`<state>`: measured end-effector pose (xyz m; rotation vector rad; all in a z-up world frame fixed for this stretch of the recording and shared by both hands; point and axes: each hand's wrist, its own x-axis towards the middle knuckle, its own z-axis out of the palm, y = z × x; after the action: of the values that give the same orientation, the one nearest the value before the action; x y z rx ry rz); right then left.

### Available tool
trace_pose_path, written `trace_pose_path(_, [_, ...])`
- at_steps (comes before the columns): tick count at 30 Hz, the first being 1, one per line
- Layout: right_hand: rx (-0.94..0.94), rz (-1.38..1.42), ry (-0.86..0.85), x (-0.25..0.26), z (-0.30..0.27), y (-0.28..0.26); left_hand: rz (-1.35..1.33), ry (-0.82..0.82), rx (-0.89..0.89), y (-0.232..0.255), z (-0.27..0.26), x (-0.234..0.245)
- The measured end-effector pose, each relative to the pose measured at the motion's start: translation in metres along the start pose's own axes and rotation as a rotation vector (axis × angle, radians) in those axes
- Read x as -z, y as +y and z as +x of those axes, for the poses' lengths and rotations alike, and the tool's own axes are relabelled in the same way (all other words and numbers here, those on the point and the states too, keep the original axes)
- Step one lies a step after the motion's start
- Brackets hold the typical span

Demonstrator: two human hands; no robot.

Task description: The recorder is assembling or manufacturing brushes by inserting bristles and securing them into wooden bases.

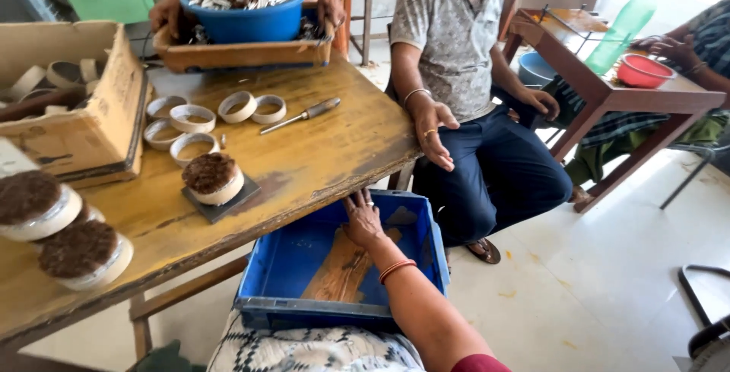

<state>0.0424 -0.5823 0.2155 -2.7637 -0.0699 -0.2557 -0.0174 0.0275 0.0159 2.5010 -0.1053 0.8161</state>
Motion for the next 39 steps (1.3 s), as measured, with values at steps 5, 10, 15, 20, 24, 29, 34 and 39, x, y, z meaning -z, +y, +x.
trace_pose_path(5, [-0.004, -0.065, 0.078, -0.004, 0.004, 0.001, 0.294, -0.056, 0.458, -0.025, -0.144, 0.113])
trace_pose_path(10, [-0.109, -0.305, 0.064, -0.026, 0.026, 0.026, -0.903, -0.176, 0.657, 0.202, -0.001, 0.18])
trace_pose_path(15, [-0.182, -0.242, 0.1, -0.009, 0.014, 0.029, -1.091, -0.25, 0.219, 0.33, 0.127, 0.166])
trace_pose_path(20, [-0.194, -0.124, 0.101, -0.007, 0.013, 0.027, -0.578, 0.069, -0.159, 0.333, 0.236, 0.052])
trace_pose_path(24, [-0.209, -0.117, 0.081, -0.006, 0.017, 0.027, -0.689, -0.101, 0.06, 0.344, 0.26, 0.044])
trace_pose_path(29, [-0.196, -0.103, 0.086, -0.003, 0.012, 0.02, -0.528, -0.096, 0.005, 0.345, 0.258, 0.047])
trace_pose_path(34, [-0.181, -0.071, 0.125, -0.002, 0.008, 0.022, -0.454, -0.144, -0.002, 0.367, 0.262, 0.06])
trace_pose_path(39, [-0.129, -0.019, 0.084, 0.009, 0.014, 0.01, 0.012, -0.001, -0.462, 0.41, 0.294, 0.136])
